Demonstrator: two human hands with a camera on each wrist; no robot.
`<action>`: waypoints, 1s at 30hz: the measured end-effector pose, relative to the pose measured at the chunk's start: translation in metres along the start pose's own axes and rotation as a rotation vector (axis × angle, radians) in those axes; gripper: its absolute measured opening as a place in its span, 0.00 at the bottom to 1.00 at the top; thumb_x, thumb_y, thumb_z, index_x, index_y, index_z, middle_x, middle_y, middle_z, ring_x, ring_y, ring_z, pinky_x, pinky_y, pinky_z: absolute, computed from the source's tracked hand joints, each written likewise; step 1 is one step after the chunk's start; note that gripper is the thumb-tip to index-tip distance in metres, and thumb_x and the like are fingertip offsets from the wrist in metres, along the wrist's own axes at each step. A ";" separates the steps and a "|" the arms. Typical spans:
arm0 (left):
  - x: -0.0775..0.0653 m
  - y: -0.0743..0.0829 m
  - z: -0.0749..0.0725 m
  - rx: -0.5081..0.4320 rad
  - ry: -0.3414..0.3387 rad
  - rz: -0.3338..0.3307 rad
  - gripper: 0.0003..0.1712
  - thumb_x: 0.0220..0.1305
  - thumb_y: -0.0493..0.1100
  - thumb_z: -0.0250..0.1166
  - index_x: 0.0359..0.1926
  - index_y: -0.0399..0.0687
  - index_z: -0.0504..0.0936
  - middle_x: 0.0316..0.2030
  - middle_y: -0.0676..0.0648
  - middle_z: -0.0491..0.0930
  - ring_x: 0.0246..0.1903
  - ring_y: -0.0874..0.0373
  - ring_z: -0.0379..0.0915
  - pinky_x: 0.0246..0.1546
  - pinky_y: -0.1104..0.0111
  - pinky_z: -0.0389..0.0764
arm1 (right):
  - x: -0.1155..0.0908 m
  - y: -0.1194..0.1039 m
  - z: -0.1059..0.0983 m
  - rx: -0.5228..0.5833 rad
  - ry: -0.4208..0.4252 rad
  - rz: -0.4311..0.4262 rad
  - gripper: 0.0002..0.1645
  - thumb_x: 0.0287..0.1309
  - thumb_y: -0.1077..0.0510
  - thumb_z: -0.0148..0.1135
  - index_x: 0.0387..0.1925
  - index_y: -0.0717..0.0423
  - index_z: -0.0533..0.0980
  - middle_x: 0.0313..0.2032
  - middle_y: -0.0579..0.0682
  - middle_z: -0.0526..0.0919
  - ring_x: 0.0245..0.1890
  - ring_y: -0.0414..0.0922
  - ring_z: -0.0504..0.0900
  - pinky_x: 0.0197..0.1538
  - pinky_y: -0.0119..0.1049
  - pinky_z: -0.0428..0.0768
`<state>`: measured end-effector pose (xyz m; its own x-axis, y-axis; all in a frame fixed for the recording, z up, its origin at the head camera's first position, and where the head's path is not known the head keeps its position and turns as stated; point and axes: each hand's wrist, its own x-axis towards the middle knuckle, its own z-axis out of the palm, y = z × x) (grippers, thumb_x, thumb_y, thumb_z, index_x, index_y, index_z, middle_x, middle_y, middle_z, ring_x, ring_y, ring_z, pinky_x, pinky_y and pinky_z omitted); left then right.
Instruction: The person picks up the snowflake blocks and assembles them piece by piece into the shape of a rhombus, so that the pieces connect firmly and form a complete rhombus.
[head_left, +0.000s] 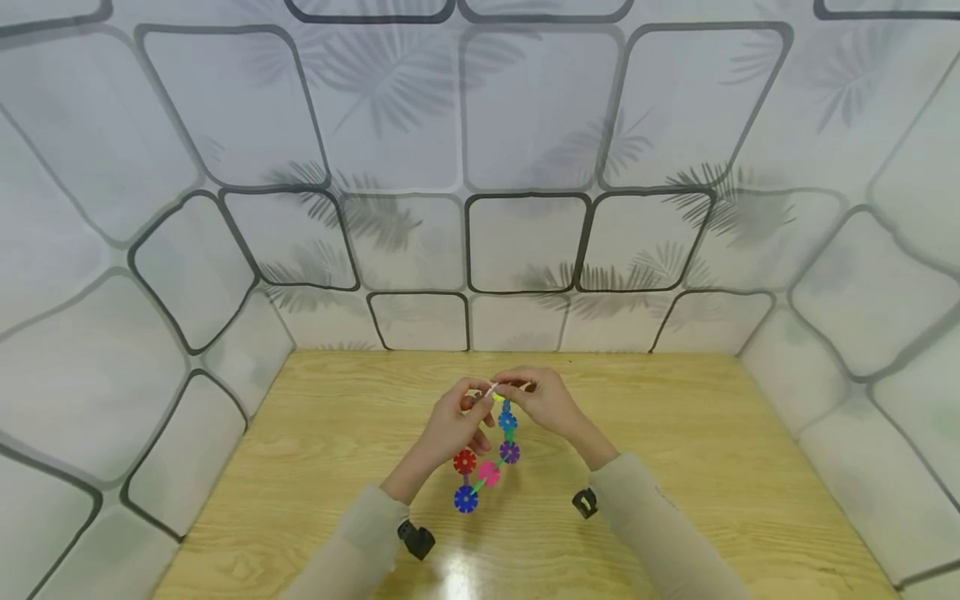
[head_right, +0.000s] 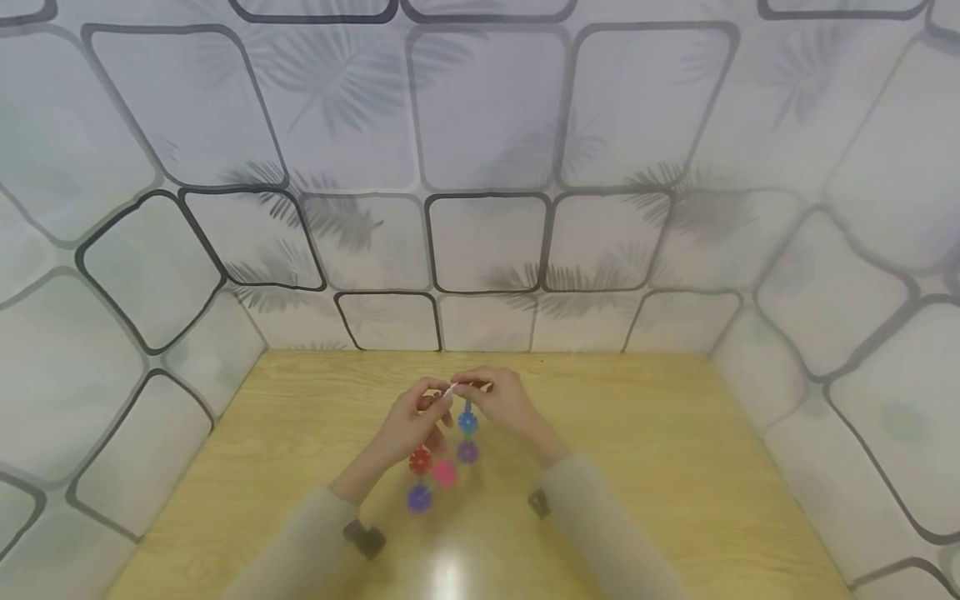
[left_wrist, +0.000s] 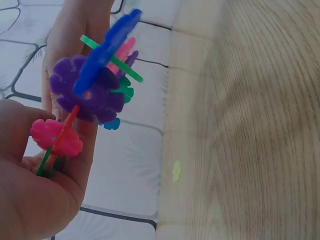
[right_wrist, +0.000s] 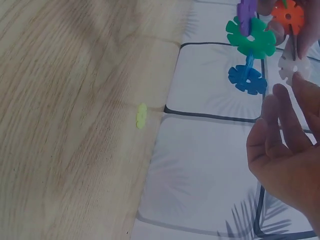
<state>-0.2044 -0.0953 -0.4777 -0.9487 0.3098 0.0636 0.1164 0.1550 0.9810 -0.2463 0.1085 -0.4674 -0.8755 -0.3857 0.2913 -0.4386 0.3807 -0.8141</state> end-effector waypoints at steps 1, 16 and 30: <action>0.000 -0.001 0.000 0.002 0.004 0.001 0.19 0.83 0.47 0.57 0.66 0.43 0.73 0.32 0.40 0.82 0.17 0.53 0.83 0.21 0.60 0.89 | 0.000 0.000 -0.001 -0.009 0.002 0.008 0.12 0.73 0.55 0.67 0.52 0.52 0.89 0.50 0.51 0.92 0.42 0.47 0.88 0.43 0.35 0.83; -0.003 -0.003 0.002 0.011 0.030 0.038 0.16 0.83 0.45 0.55 0.64 0.43 0.75 0.31 0.43 0.83 0.18 0.50 0.82 0.18 0.67 0.85 | 0.013 0.051 0.006 -0.068 0.042 0.144 0.14 0.73 0.59 0.65 0.53 0.63 0.86 0.48 0.59 0.91 0.41 0.49 0.89 0.42 0.36 0.87; -0.004 -0.006 -0.001 0.010 0.016 0.043 0.20 0.84 0.46 0.54 0.66 0.38 0.73 0.30 0.46 0.83 0.18 0.52 0.82 0.19 0.69 0.84 | 0.031 0.080 0.022 -0.129 -0.004 0.175 0.12 0.71 0.62 0.65 0.52 0.63 0.85 0.47 0.59 0.89 0.46 0.52 0.86 0.49 0.46 0.88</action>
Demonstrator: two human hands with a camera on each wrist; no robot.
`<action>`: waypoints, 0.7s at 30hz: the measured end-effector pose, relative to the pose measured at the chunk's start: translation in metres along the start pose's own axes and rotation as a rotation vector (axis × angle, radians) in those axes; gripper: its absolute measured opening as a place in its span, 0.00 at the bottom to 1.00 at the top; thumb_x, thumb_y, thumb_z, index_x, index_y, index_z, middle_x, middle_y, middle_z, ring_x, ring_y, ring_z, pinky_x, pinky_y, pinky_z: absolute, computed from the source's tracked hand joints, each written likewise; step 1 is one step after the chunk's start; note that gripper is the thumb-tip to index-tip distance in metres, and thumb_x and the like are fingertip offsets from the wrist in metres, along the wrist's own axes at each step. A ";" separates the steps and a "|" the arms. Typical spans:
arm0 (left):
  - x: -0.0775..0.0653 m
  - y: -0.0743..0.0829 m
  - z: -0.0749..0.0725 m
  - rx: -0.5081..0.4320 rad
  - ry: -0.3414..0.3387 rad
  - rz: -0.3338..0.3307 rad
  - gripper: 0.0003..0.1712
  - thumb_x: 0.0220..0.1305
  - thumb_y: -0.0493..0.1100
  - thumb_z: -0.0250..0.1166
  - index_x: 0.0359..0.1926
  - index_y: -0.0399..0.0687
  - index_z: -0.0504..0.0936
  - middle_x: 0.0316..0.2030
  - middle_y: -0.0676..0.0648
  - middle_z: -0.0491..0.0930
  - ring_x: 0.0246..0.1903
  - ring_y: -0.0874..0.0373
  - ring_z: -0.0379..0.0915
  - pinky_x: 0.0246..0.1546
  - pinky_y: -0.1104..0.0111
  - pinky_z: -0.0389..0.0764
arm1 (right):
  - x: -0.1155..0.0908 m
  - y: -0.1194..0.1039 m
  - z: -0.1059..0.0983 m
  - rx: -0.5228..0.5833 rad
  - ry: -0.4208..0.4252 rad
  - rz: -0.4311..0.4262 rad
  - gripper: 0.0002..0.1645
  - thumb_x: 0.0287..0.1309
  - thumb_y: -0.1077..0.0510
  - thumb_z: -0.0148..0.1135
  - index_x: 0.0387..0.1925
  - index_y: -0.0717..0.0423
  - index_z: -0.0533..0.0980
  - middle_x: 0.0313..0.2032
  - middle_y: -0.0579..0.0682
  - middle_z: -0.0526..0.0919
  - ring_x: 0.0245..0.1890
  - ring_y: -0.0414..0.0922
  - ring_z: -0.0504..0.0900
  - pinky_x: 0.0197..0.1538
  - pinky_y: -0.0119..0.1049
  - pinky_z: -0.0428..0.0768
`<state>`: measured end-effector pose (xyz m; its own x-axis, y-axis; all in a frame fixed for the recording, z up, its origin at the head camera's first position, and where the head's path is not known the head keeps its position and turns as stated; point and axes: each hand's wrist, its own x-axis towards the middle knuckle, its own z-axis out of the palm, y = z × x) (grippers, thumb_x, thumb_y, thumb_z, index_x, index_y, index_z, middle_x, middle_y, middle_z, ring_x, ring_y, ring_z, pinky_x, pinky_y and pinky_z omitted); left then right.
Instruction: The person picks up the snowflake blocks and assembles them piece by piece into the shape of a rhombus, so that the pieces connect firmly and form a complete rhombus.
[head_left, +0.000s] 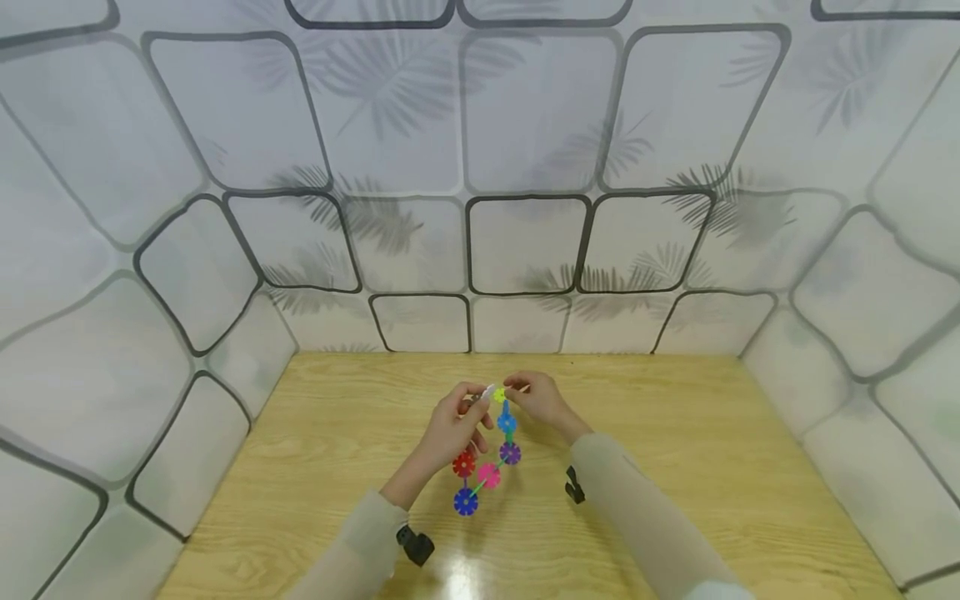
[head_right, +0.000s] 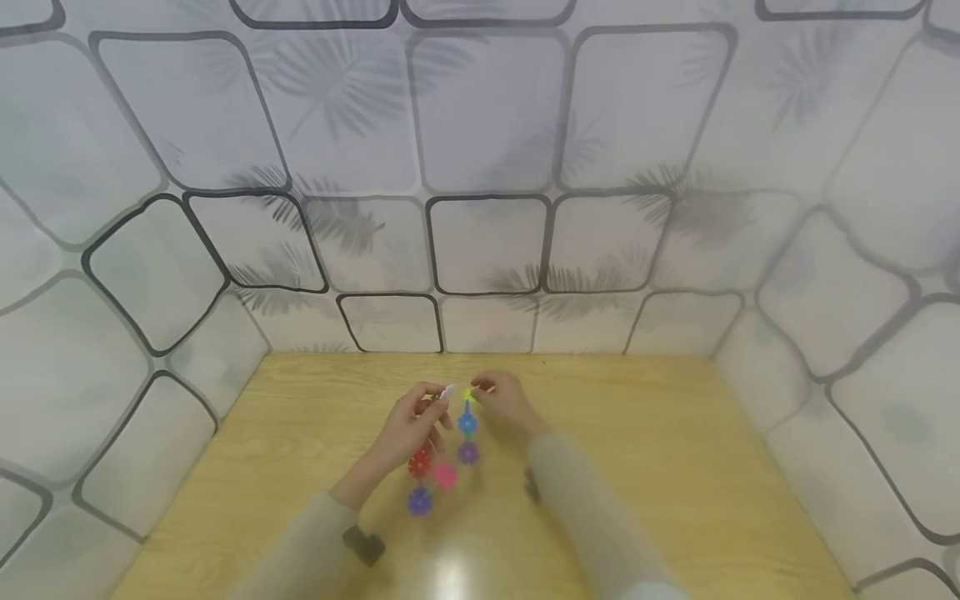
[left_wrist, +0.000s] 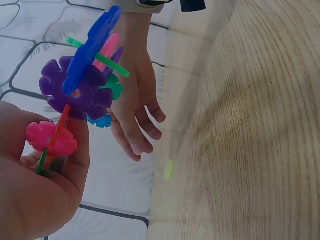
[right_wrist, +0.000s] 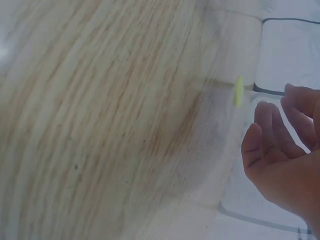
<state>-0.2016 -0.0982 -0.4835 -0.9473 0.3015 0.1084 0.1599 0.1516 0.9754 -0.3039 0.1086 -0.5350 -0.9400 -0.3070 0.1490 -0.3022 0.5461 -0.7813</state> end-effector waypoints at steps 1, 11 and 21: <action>0.000 0.000 0.000 -0.001 0.001 -0.003 0.20 0.84 0.46 0.54 0.66 0.39 0.73 0.30 0.47 0.83 0.18 0.54 0.82 0.19 0.69 0.84 | 0.001 0.000 0.001 0.001 -0.001 0.001 0.12 0.71 0.62 0.65 0.52 0.64 0.84 0.47 0.59 0.89 0.47 0.53 0.86 0.50 0.47 0.88; 0.000 0.001 0.001 -0.009 0.007 -0.011 0.20 0.84 0.46 0.55 0.65 0.38 0.72 0.32 0.37 0.83 0.19 0.45 0.83 0.18 0.70 0.83 | 0.001 0.006 0.007 0.085 -0.052 0.162 0.17 0.72 0.59 0.62 0.58 0.60 0.82 0.48 0.58 0.83 0.42 0.49 0.82 0.43 0.40 0.84; 0.000 0.004 0.000 -0.016 0.002 -0.009 0.20 0.84 0.45 0.55 0.66 0.37 0.71 0.32 0.42 0.83 0.17 0.55 0.82 0.18 0.70 0.84 | 0.004 0.020 0.016 0.125 -0.045 0.180 0.24 0.67 0.60 0.64 0.63 0.59 0.79 0.46 0.57 0.80 0.36 0.46 0.79 0.35 0.34 0.80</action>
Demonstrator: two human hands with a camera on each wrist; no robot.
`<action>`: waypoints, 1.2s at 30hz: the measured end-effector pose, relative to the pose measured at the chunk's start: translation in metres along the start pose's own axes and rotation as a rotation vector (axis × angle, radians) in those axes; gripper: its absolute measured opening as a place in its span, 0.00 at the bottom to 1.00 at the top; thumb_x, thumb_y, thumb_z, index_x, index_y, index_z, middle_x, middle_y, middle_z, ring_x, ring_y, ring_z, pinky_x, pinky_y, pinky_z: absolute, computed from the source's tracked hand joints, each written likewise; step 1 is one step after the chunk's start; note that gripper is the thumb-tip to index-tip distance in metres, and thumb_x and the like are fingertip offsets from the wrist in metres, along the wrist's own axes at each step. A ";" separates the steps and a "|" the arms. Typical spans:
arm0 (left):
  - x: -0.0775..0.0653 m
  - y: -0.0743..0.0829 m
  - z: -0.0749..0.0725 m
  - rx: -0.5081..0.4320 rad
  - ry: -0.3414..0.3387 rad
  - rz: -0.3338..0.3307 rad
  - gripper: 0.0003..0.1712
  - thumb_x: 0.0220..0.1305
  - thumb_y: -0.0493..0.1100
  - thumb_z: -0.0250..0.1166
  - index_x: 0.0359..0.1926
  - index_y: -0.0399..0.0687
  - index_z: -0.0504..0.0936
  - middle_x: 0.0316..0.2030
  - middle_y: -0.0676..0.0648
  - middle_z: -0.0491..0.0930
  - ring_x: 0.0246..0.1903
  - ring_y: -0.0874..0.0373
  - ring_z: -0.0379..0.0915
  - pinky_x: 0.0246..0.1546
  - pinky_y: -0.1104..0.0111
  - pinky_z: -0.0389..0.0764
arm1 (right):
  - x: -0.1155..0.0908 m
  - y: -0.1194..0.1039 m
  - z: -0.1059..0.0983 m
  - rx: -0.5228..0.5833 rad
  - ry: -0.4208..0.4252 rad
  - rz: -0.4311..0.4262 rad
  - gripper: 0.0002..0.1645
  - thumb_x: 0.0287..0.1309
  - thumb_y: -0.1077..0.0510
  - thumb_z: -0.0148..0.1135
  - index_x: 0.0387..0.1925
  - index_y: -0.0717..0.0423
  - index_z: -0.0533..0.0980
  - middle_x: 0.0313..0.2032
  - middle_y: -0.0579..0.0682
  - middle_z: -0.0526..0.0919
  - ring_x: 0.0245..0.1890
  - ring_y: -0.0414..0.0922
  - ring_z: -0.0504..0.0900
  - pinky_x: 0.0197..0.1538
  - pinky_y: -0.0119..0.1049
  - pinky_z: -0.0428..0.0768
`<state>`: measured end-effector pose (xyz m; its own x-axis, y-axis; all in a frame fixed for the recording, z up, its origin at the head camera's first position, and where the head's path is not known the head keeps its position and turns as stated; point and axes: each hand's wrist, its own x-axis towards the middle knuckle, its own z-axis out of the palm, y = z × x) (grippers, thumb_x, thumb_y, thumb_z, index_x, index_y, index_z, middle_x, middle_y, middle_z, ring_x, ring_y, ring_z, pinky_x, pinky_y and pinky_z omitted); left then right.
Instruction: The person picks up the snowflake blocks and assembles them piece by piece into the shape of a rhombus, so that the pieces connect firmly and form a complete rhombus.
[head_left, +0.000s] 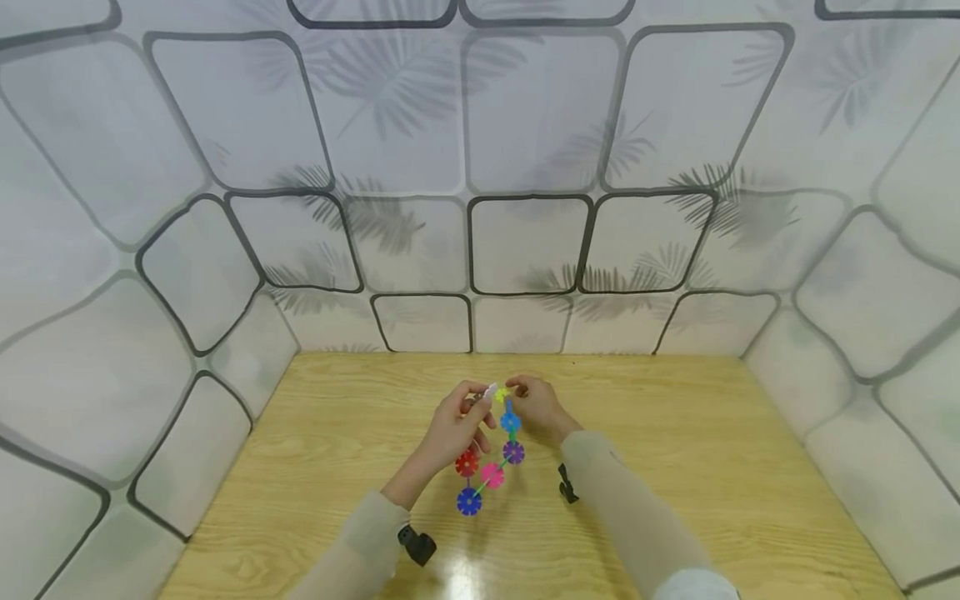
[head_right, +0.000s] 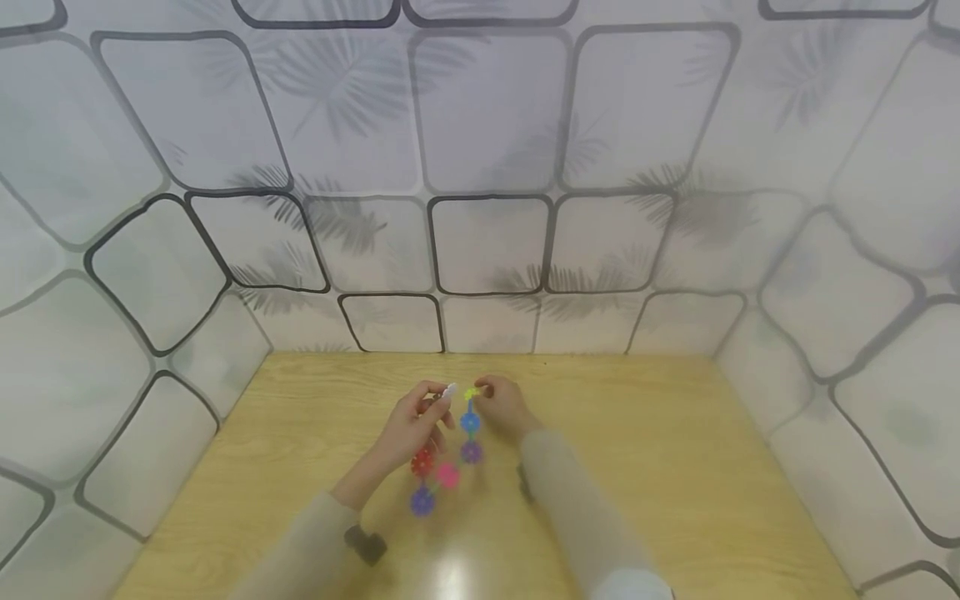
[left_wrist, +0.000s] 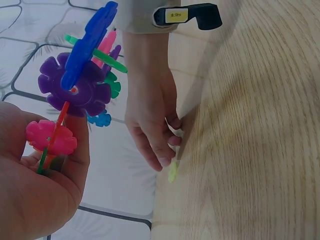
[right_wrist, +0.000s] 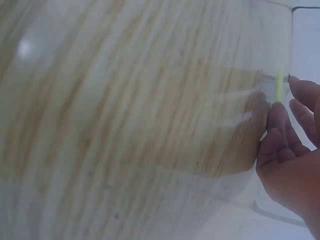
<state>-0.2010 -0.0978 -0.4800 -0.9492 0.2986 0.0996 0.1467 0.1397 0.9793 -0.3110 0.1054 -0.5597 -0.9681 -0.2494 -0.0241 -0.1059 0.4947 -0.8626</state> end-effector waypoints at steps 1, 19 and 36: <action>0.000 0.000 0.000 0.000 0.001 0.000 0.20 0.84 0.45 0.55 0.66 0.37 0.71 0.33 0.40 0.83 0.17 0.56 0.81 0.18 0.70 0.84 | 0.001 0.001 0.001 -0.003 0.003 0.000 0.24 0.67 0.60 0.65 0.63 0.59 0.79 0.46 0.57 0.80 0.36 0.46 0.79 0.35 0.34 0.80; 0.001 -0.003 0.000 0.004 -0.014 0.011 0.18 0.84 0.45 0.54 0.65 0.40 0.72 0.31 0.46 0.83 0.17 0.57 0.81 0.18 0.69 0.84 | 0.008 -0.003 0.010 -0.311 0.075 -0.078 0.20 0.65 0.59 0.72 0.56 0.62 0.84 0.34 0.52 0.79 0.34 0.45 0.73 0.38 0.36 0.73; 0.001 -0.005 -0.001 -0.003 -0.019 -0.004 0.20 0.84 0.45 0.54 0.66 0.38 0.71 0.32 0.42 0.83 0.18 0.51 0.83 0.18 0.70 0.83 | -0.002 -0.014 0.007 -0.161 0.099 0.019 0.13 0.61 0.62 0.71 0.47 0.61 0.81 0.41 0.55 0.84 0.41 0.50 0.81 0.48 0.45 0.83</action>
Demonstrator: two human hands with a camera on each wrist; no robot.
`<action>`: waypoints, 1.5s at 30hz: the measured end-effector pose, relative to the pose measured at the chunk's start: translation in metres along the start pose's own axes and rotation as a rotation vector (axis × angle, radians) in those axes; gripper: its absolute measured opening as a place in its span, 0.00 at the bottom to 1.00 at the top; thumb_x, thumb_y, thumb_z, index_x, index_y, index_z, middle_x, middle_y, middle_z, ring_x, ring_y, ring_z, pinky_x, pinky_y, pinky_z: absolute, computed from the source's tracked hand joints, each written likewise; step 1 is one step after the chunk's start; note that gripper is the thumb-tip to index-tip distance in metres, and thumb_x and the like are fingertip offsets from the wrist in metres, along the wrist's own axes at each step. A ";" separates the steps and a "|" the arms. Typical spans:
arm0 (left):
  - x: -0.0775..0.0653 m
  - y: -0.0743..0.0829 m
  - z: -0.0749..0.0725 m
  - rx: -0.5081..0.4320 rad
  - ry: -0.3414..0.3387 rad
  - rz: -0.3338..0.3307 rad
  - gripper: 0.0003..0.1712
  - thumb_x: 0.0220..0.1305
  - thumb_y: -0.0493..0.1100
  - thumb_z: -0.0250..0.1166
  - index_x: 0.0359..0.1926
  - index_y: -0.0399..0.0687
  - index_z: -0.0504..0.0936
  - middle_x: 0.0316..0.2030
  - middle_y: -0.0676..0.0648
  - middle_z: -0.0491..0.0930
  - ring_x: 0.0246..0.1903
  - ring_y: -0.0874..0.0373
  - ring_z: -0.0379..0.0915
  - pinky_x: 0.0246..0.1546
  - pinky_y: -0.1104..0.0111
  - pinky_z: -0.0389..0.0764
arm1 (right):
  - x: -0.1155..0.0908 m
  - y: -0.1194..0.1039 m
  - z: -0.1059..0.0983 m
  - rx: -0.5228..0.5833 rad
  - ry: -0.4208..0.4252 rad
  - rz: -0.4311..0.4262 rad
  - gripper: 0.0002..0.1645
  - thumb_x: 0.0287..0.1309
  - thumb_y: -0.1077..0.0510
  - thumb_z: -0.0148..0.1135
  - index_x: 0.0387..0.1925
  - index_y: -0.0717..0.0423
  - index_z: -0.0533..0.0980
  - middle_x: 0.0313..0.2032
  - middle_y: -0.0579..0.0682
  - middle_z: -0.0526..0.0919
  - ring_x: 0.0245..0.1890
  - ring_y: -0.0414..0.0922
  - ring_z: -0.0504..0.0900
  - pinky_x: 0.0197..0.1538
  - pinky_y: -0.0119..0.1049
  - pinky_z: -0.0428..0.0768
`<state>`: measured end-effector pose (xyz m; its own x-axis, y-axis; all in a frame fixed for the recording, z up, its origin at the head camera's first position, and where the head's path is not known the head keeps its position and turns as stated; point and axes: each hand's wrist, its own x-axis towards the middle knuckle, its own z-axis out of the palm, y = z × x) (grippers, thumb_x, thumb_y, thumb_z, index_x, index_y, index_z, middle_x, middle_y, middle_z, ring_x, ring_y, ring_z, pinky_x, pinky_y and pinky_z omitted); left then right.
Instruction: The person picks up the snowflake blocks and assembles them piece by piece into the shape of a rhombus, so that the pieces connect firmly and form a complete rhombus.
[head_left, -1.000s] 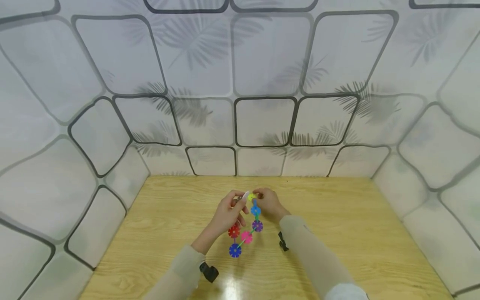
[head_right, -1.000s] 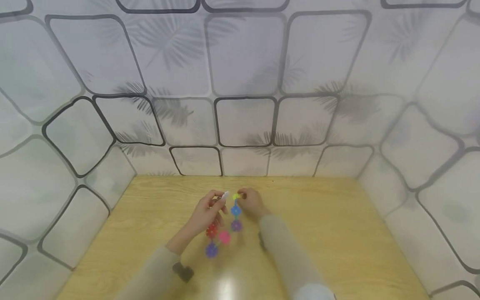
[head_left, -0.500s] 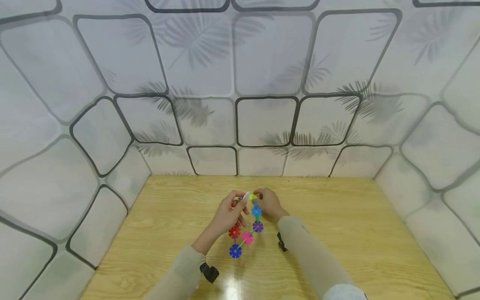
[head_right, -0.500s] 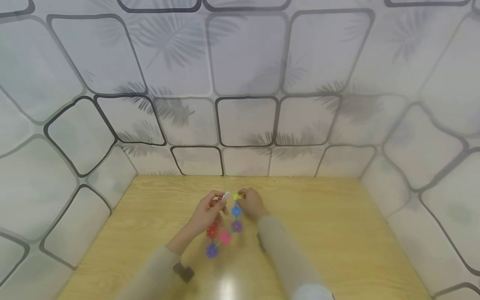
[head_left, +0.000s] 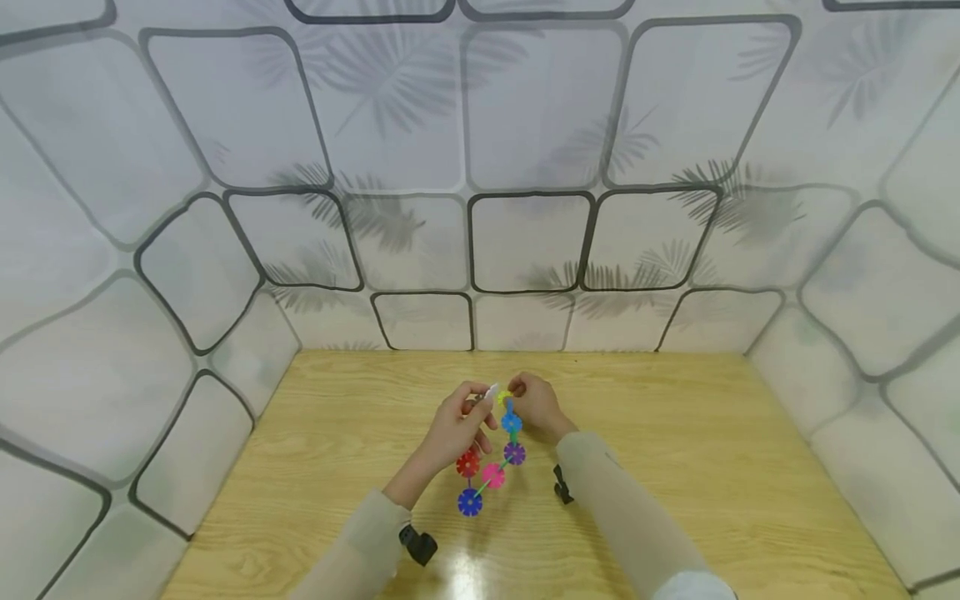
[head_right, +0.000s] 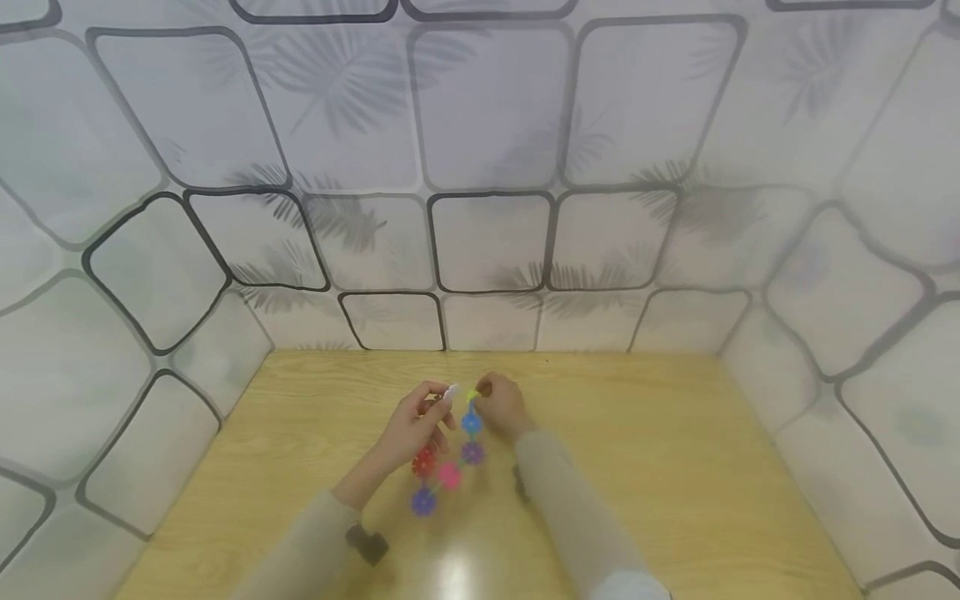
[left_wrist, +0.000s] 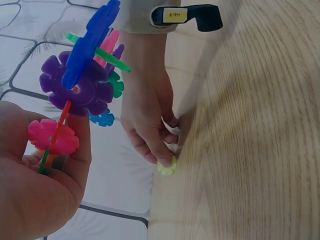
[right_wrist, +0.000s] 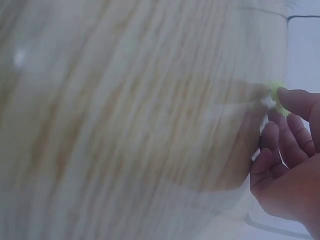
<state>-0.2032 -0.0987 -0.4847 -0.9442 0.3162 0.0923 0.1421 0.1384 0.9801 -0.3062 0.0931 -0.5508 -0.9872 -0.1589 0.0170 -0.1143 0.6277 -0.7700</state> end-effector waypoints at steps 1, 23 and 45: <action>0.000 0.000 0.000 -0.001 -0.001 0.002 0.20 0.84 0.45 0.54 0.67 0.38 0.71 0.32 0.42 0.83 0.18 0.49 0.83 0.18 0.70 0.83 | -0.001 0.000 -0.001 0.029 0.002 0.001 0.12 0.62 0.62 0.70 0.46 0.62 0.81 0.40 0.56 0.84 0.41 0.49 0.81 0.47 0.44 0.84; 0.005 -0.002 -0.003 0.007 0.039 -0.023 0.18 0.84 0.44 0.54 0.64 0.39 0.74 0.30 0.43 0.84 0.19 0.45 0.84 0.18 0.69 0.83 | -0.015 -0.032 -0.036 0.243 -0.012 -0.107 0.15 0.72 0.59 0.64 0.53 0.65 0.83 0.39 0.61 0.90 0.38 0.51 0.87 0.39 0.34 0.83; 0.006 0.006 -0.005 0.008 0.040 -0.018 0.17 0.84 0.44 0.54 0.64 0.38 0.73 0.29 0.46 0.83 0.20 0.40 0.84 0.17 0.70 0.82 | -0.033 -0.063 -0.058 0.297 0.001 -0.213 0.16 0.73 0.55 0.66 0.55 0.60 0.84 0.41 0.59 0.91 0.37 0.41 0.85 0.44 0.34 0.80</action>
<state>-0.2098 -0.1003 -0.4777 -0.9577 0.2757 0.0822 0.1277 0.1513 0.9802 -0.2733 0.1033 -0.4659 -0.9449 -0.2611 0.1973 -0.2799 0.3321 -0.9008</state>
